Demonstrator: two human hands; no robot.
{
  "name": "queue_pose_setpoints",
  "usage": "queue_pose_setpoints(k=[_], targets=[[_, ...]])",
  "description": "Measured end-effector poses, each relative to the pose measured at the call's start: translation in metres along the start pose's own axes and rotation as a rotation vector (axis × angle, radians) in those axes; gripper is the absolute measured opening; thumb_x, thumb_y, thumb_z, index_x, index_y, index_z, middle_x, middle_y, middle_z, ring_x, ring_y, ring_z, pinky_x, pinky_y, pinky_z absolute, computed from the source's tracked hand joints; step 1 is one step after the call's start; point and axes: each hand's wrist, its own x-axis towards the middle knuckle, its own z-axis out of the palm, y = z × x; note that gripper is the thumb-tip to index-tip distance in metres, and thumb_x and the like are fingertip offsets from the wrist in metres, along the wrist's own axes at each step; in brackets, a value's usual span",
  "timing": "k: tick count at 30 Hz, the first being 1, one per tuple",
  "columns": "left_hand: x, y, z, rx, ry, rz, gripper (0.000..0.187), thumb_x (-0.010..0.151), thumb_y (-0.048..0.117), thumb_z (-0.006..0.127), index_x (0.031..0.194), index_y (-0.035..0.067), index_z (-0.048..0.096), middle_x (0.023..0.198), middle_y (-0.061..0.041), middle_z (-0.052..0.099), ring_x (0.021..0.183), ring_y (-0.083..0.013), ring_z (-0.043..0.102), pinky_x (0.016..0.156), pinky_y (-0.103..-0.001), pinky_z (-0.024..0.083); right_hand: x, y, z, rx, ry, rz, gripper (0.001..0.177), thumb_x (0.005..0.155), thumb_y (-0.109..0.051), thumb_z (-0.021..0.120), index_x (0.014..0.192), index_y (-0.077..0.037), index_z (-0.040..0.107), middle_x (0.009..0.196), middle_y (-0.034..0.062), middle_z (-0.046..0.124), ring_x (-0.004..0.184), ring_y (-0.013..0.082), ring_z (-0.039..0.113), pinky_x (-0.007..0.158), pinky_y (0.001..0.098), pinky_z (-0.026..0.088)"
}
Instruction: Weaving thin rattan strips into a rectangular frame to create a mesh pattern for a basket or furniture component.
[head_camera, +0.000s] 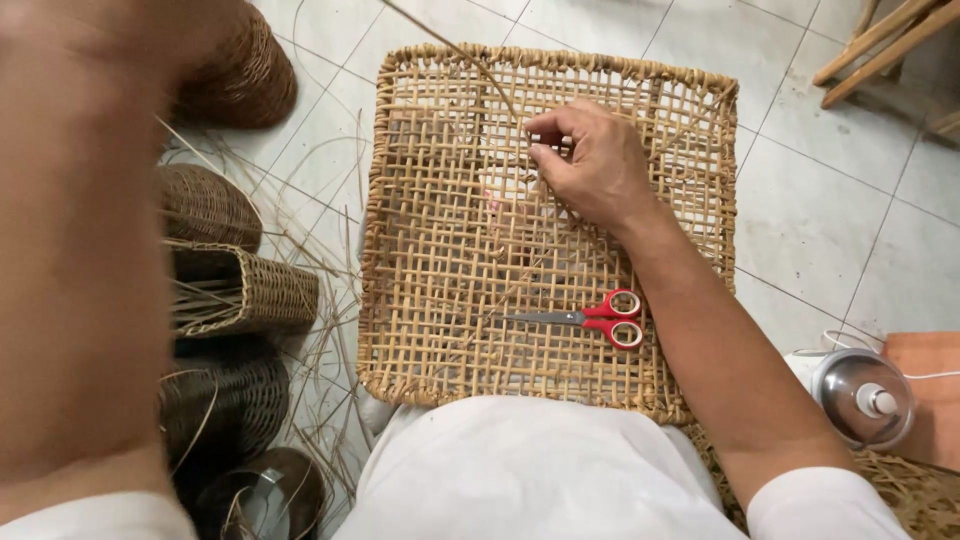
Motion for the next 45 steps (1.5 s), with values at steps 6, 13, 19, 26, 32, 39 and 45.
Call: queue_pose_setpoints(k=[6,13,19,26,32,39,45], targets=[[0.053,0.007,0.152,-0.017,0.217,0.118,0.041,0.107,0.053,0.070,0.124,0.018,0.079,0.120,-0.011,0.071,0.109,-0.0284,0.057,0.092,-0.052,0.042,-0.002,-0.003,-0.005,-0.058,-0.055,0.110,0.016,0.092,-0.015,0.076,0.108,-0.016,0.078,0.108,0.0111,0.072,0.094,0.0240,0.067,0.088,0.0471,0.059],[0.077,0.032,0.185,-0.149,0.538,0.180,0.053,0.096,0.031,0.090,0.139,0.020,0.060,0.130,-0.011,0.063,0.115,-0.0321,0.058,0.099,-0.054,0.043,-0.009,0.003,-0.002,0.001,-0.030,0.109,0.010,0.096,-0.008,0.073,0.103,-0.011,0.079,0.095,0.0048,0.064,0.070,0.0138,0.052,0.057,0.0261,0.052],[0.084,0.027,0.193,-0.074,0.518,0.251,0.058,0.106,0.078,0.052,0.106,0.024,0.075,0.098,-0.008,0.062,0.091,-0.0268,0.056,0.073,-0.050,0.042,-0.010,0.007,0.000,-0.015,-0.026,0.109,0.009,0.096,-0.010,0.075,0.103,-0.010,0.080,0.091,0.0058,0.062,0.075,0.0176,0.054,0.064,0.0308,0.052],[0.081,0.019,0.190,-0.145,0.501,0.298,0.034,0.096,0.048,0.088,0.095,0.017,0.074,0.078,0.000,0.066,0.065,-0.0161,0.058,0.060,-0.035,0.049,-0.010,0.005,-0.001,0.010,-0.022,0.095,0.003,0.096,-0.009,0.076,0.099,-0.010,0.078,0.089,0.0047,0.060,0.077,0.0175,0.054,0.067,0.0322,0.053],[0.083,0.011,0.204,-0.410,0.350,0.156,0.026,0.099,0.034,0.089,0.088,0.014,0.076,0.070,-0.002,0.069,0.054,-0.0095,0.059,0.050,-0.027,0.051,-0.011,0.004,-0.001,0.003,-0.019,0.077,0.003,0.098,-0.011,0.073,0.095,-0.011,0.075,0.088,0.0039,0.058,0.076,0.0173,0.053,0.067,0.0327,0.052],[0.082,0.007,0.203,-0.659,0.153,-0.079,0.034,0.104,0.037,0.086,0.080,0.018,0.070,0.062,0.005,0.060,0.047,-0.0040,0.050,0.036,-0.020,0.040,-0.012,0.001,-0.003,0.090,-0.031,0.103,0.005,0.098,-0.009,0.071,0.096,-0.009,0.075,0.089,0.0049,0.058,0.075,0.0168,0.053,0.066,0.0306,0.052],[0.078,0.008,0.200,-0.779,0.158,-0.099,0.032,0.103,0.024,0.088,0.081,0.016,0.067,0.064,0.005,0.060,0.049,-0.0031,0.052,0.040,-0.018,0.043,-0.012,0.003,-0.001,0.082,-0.029,0.105,0.006,0.096,-0.009,0.070,0.098,-0.009,0.076,0.090,0.0055,0.061,0.076,0.0173,0.057,0.069,0.0332,0.056]])
